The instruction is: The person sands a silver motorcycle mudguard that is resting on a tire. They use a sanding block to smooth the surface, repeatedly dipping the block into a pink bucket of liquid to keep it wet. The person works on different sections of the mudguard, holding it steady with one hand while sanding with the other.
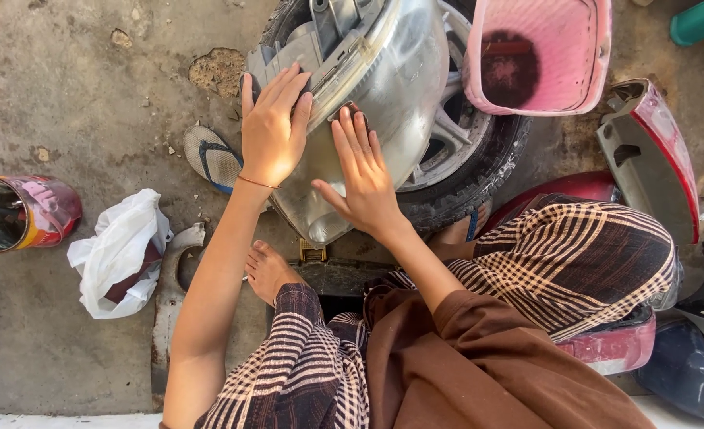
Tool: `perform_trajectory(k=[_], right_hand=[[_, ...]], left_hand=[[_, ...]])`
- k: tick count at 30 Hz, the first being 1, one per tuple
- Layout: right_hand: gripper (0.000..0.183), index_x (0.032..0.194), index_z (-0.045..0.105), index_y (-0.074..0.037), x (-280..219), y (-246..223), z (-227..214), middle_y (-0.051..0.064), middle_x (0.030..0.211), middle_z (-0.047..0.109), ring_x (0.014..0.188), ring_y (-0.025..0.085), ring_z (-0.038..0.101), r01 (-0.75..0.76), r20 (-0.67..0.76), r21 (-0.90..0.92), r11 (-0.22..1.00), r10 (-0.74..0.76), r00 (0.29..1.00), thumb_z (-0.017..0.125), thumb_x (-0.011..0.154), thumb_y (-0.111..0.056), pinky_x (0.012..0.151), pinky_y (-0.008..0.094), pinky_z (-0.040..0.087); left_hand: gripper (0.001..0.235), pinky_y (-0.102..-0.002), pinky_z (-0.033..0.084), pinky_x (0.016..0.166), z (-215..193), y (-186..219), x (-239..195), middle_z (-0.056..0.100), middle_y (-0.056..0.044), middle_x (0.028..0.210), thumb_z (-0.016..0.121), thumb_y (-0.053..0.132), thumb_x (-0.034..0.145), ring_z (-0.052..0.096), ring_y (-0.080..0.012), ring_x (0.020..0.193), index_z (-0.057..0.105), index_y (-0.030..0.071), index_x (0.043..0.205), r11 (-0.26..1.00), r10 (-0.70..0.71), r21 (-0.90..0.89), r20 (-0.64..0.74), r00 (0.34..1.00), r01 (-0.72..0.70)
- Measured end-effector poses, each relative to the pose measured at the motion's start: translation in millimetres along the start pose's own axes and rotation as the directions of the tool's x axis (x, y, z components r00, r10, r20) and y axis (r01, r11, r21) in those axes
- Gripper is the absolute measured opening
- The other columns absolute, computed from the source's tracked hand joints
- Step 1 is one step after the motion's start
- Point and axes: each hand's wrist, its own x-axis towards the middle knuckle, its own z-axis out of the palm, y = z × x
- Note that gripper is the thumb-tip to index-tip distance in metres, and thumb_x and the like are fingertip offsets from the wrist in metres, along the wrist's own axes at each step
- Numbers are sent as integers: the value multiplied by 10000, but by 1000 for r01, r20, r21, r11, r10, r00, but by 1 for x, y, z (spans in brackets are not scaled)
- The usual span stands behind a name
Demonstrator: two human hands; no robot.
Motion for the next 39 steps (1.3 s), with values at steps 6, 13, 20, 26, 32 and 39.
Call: perform_trajectory(k=[6, 13, 20, 26, 32, 39], right_hand=[[746, 1668, 62, -140, 26, 22, -5, 90, 1744, 74, 1648, 316, 74, -168, -133, 83, 982, 178, 975, 467, 1152, -494, 1392, 534, 162], [837, 1664, 5, -124, 14, 7, 0, 85, 1745, -8, 1642, 282, -18, -161, -57, 115, 980, 168, 984, 534, 1115, -472, 1383, 551, 70], [804, 1651, 56, -93, 17, 21, 2, 107, 1734, 40, 1635, 270, 36, -133, -52, 19, 991, 134, 990, 471, 1123, -536, 1385, 487, 93], [819, 1662, 2, -116, 25, 16, -4, 94, 1743, -18, 1645, 288, -8, -193, -74, 110, 975, 201, 977, 511, 1133, -478, 1389, 531, 108], [813, 1593, 212, -52, 5, 14, 9, 169, 1657, 229, 1569, 295, 207, 129, 66, -65, 989, -125, 990, 455, 1065, -620, 1333, 440, 26], [874, 1663, -59, -176, 44, 39, -11, 25, 1746, -107, 1645, 243, -93, -295, -67, 194, 936, 313, 948, 155, 1038, -747, 1356, 592, -81]], left_hand=[[366, -575, 110, 1206, -1, 1, 1, 629, -153, 1426, 435, 255, 1125, 583, -286, 1340, 648, 51, 1343, 1000, -6, -7, 4, 1000, 6], [380, -575, 111, 1207, 0, 0, 1, 637, -145, 1419, 417, 272, 1130, 591, -292, 1330, 651, 55, 1336, 1000, -2, -7, -1, 1000, 2], [381, -574, 113, 1208, -2, 2, 0, 632, -151, 1422, 419, 269, 1129, 589, -291, 1331, 647, 50, 1342, 1000, -8, -9, 7, 1000, 8], [370, -573, 119, 1208, 0, 1, 1, 642, -146, 1411, 425, 262, 1128, 594, -284, 1323, 655, 53, 1329, 1000, -1, 4, -5, 1000, 1], [389, -574, 136, 1206, 1, -1, 0, 640, -151, 1412, 427, 280, 1126, 596, -284, 1324, 657, 48, 1336, 1000, 3, 4, -13, 1000, -3], [357, -580, 128, 1209, -2, 2, 2, 641, -145, 1406, 446, 252, 1112, 590, -277, 1327, 661, 70, 1333, 999, -22, -32, -5, 1000, 21]])
